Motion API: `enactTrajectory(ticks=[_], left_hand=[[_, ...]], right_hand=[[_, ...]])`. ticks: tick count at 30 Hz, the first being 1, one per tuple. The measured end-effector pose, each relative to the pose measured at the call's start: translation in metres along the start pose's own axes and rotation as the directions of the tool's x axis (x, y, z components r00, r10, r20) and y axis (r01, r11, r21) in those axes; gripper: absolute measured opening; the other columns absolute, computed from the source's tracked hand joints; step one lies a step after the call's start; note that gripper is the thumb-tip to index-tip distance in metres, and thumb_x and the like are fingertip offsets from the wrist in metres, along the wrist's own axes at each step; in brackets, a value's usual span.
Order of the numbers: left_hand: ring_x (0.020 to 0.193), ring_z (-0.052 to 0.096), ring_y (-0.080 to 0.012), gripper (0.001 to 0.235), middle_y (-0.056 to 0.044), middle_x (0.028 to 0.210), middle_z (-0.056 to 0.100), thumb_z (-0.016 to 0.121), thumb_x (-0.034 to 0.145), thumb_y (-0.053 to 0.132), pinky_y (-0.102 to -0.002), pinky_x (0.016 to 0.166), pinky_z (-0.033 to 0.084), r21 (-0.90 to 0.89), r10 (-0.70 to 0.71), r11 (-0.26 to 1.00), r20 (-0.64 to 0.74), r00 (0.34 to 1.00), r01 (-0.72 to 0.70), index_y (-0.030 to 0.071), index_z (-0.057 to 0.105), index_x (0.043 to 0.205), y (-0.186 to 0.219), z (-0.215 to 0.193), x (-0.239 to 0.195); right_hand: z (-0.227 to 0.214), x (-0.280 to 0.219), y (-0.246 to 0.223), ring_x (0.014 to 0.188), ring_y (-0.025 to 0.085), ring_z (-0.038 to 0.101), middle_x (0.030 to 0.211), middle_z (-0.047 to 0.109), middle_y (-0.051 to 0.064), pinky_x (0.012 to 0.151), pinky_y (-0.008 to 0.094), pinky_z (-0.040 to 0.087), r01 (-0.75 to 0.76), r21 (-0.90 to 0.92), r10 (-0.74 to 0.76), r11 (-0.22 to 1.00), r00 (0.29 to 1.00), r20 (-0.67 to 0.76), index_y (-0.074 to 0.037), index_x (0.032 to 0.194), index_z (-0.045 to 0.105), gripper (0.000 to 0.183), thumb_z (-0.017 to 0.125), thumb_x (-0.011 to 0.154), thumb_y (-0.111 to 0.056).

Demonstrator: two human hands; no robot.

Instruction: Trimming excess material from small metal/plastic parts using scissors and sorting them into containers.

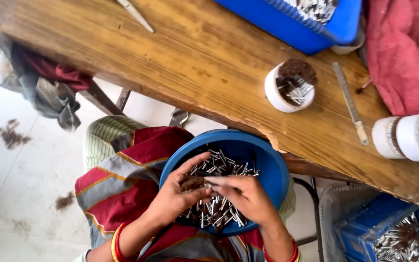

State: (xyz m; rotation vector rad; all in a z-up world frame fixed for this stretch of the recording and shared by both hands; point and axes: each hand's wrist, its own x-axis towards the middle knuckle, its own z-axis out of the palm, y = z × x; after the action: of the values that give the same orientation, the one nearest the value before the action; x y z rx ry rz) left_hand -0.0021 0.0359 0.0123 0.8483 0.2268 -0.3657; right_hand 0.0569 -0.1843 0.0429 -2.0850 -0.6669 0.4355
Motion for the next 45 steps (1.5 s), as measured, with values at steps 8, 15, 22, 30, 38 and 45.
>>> enactTrajectory(ticks=[8,15,22,30,38,45], left_hand=[[0.105,0.069,-0.0149,0.077,-0.011,0.118,0.072,0.065,0.088,-0.011,-0.029,0.087,0.059,0.041,-0.028,0.999,0.143,0.989,0.022,0.012,0.039,0.157,-0.013,0.018,0.01],[0.098,0.071,-0.0158,0.077,-0.01,0.11,0.071,0.067,0.088,-0.011,-0.03,0.087,0.061,0.066,-0.054,0.997,0.135,0.989,0.045,0.011,0.041,0.157,-0.02,0.02,0.005],[0.101,0.071,-0.0174,0.067,-0.011,0.113,0.073,0.065,0.09,-0.008,-0.033,0.089,0.062,-0.059,-0.156,0.985,0.091,0.984,0.162,0.009,0.046,0.151,-0.028,0.02,0.01],[0.098,0.075,-0.021,0.057,-0.011,0.112,0.074,0.065,0.089,-0.003,-0.034,0.082,0.064,-0.147,-0.309,0.942,-0.022,0.951,0.303,0.01,0.05,0.142,-0.037,0.011,0.009],[0.1,0.071,-0.014,0.073,-0.008,0.114,0.072,0.066,0.089,-0.008,-0.03,0.081,0.063,0.036,-0.102,0.994,0.091,0.991,0.099,0.013,0.042,0.154,-0.03,0.02,0.007],[0.098,0.072,-0.0164,0.072,-0.011,0.111,0.073,0.066,0.089,-0.007,-0.031,0.082,0.064,0.012,-0.084,0.996,0.075,0.994,0.083,0.012,0.043,0.154,-0.022,0.018,0.005]], right_hand=[[0.036,-0.035,0.053,0.081,0.007,0.066,0.09,0.073,0.002,0.073,0.021,0.053,0.025,0.514,0.232,0.857,0.872,-0.431,0.0,0.1,0.074,0.01,0.069,0.099,-0.009],[0.033,-0.035,0.057,0.076,0.01,0.068,0.084,0.071,0.002,0.068,0.024,0.055,-0.033,0.549,0.168,0.835,0.966,-0.197,0.0,0.1,0.075,0.008,0.071,0.097,-0.005],[0.028,-0.027,0.038,0.072,0.009,0.061,0.084,0.068,0.002,0.065,0.025,0.05,-0.079,0.654,0.177,0.753,0.98,-0.085,0.0,0.105,0.071,0.014,0.064,0.102,-0.011],[0.035,-0.034,0.068,0.052,0.002,0.038,0.067,0.051,-0.004,0.047,0.017,0.029,-0.281,0.803,0.411,0.526,0.91,0.049,-0.005,0.099,0.072,0.027,0.058,0.104,-0.027],[0.03,-0.029,0.037,0.069,0.006,0.063,0.082,0.07,0.001,0.059,0.023,0.052,-0.041,0.522,0.181,0.852,0.959,-0.22,0.001,0.1,0.073,0.02,0.072,0.101,-0.019],[0.033,-0.034,0.06,0.055,0.002,0.044,0.064,0.048,-0.005,0.049,0.018,0.035,-0.187,0.72,0.335,0.669,0.94,-0.067,-0.001,0.114,0.073,0.024,0.061,0.101,-0.017]])
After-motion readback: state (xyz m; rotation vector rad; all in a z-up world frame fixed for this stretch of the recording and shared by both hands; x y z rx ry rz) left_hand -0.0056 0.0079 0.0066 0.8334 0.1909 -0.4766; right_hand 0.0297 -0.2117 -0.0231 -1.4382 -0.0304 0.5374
